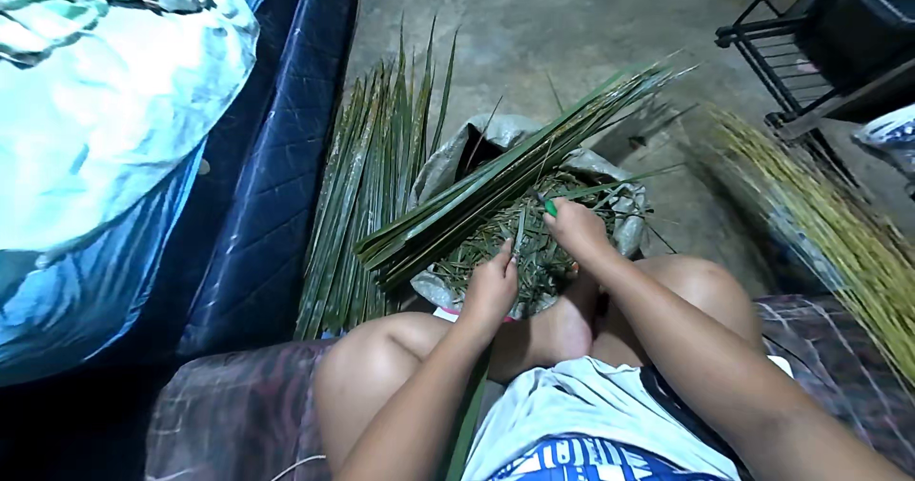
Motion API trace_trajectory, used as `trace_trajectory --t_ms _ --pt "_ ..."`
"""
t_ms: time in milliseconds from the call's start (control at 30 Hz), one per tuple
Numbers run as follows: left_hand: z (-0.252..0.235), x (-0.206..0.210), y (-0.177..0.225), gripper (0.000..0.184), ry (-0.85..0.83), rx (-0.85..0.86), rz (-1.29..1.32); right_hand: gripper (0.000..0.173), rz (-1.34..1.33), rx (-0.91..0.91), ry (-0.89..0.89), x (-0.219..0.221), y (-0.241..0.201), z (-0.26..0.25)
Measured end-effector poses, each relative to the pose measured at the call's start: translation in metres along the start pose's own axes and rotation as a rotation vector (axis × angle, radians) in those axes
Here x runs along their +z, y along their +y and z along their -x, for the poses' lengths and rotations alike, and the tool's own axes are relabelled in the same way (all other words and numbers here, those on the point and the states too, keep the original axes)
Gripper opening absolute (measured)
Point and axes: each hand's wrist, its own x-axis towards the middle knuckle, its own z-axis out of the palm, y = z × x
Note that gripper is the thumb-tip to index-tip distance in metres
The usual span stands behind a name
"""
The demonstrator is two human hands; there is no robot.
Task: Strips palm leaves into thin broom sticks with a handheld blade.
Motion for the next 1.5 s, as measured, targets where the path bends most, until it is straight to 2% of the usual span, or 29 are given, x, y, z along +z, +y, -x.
trace_trajectory --t_ms 167,233,400,533,600,667,800,867,1067,1267,1400,1500 --pt "-0.007 -0.004 -0.004 0.048 0.033 -0.021 0.032 0.032 -0.113 -0.187 -0.369 0.016 -0.011 0.045" --pt "-0.007 -0.005 -0.005 0.048 0.047 -0.030 0.054 0.030 -0.103 -0.216 -0.420 0.026 -0.014 0.055" --pt "-0.006 -0.003 -0.003 0.046 0.048 -0.031 0.034 0.035 0.134 -0.176 -0.235 0.019 -0.018 0.032" --pt "-0.005 -0.002 0.001 0.048 0.048 -0.029 -0.015 0.032 0.102 -0.055 -0.068 0.012 -0.006 -0.001" --pt "-0.004 -0.002 0.001 0.048 0.042 -0.028 -0.029 0.030 0.042 -0.008 -0.041 0.007 -0.002 -0.006" --pt "-0.004 -0.002 0.000 0.048 0.041 -0.023 -0.020 0.030 -0.022 -0.025 -0.072 0.005 -0.004 0.002" --pt "-0.006 -0.004 -0.002 0.046 0.065 -0.015 -0.016 0.033 -0.072 -0.168 -0.319 0.018 -0.012 0.035" --pt "-0.004 -0.004 0.000 0.044 0.086 -0.020 -0.064 0.033 -0.042 -0.196 -0.380 0.023 -0.015 0.044" --pt "-0.002 -0.004 0.008 0.049 0.090 -0.005 -0.164 0.035 0.147 -0.130 -0.225 0.017 -0.022 0.026" --pt "0.004 0.002 0.007 0.049 0.075 0.032 -0.169 0.033 0.039 0.028 -0.072 0.007 -0.002 -0.004" --pt "0.004 -0.002 0.004 0.047 0.046 0.031 -0.004 0.030 -0.047 0.024 -0.019 -0.003 0.003 -0.002" --pt "-0.001 -0.006 0.000 0.045 0.032 0.007 0.221 0.030 -0.062 -0.106 -0.140 0.000 -0.005 0.023"
